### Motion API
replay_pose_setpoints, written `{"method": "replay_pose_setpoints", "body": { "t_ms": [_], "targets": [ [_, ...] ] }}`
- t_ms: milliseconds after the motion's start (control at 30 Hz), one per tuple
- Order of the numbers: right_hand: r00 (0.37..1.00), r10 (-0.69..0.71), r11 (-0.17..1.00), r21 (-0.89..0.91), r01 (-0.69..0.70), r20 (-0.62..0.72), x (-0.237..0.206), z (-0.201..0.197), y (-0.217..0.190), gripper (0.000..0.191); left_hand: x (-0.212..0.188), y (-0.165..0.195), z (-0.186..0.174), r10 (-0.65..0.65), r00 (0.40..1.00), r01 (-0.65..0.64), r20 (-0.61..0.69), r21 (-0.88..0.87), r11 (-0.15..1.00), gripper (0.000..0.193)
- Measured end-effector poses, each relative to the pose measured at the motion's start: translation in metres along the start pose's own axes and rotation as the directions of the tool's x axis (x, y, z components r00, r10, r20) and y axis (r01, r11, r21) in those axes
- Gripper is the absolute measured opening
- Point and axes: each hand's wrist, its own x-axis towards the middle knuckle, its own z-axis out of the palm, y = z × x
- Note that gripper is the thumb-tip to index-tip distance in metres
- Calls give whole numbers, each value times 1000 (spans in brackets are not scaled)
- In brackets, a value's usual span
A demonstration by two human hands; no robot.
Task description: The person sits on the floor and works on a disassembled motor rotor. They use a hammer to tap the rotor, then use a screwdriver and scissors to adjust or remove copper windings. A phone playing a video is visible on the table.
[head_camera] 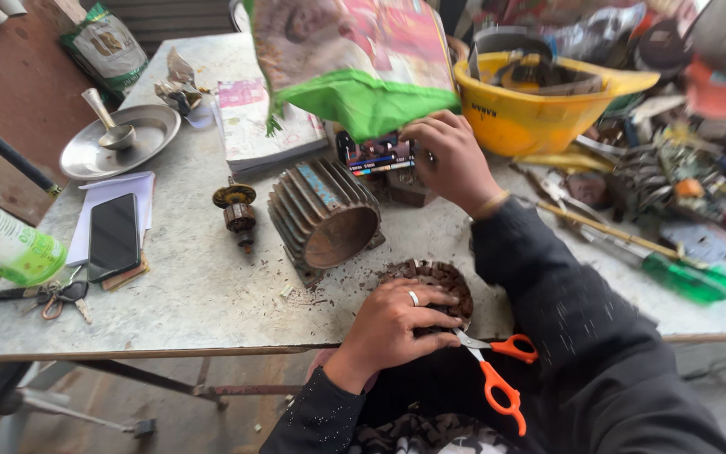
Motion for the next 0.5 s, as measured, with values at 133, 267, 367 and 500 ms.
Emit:
{"method": "replay_pose_setpoints", "body": {
  "t_ms": [133, 267, 367, 500],
  "targets": [
    [992, -40, 980, 198, 16, 116, -10, -60, -51, 18, -8, 6, -5, 44, 998, -44, -40, 2, 999, 23],
    [859, 127, 990, -9, -141, 496, -69, -118, -105, 15, -17, 13, -5, 43, 997, -43, -68, 4, 999, 23],
    [727, 289, 917, 39, -398, 623, -119, -143, -142, 24, -20, 17, -7, 59, 995, -59, -78, 5, 998, 22],
    [647, 442, 856, -76, -512, 621, -160, -158, -174, 30, -25, 24, -7, 59, 995, -58, -78, 4, 998, 19]
  ]
}}
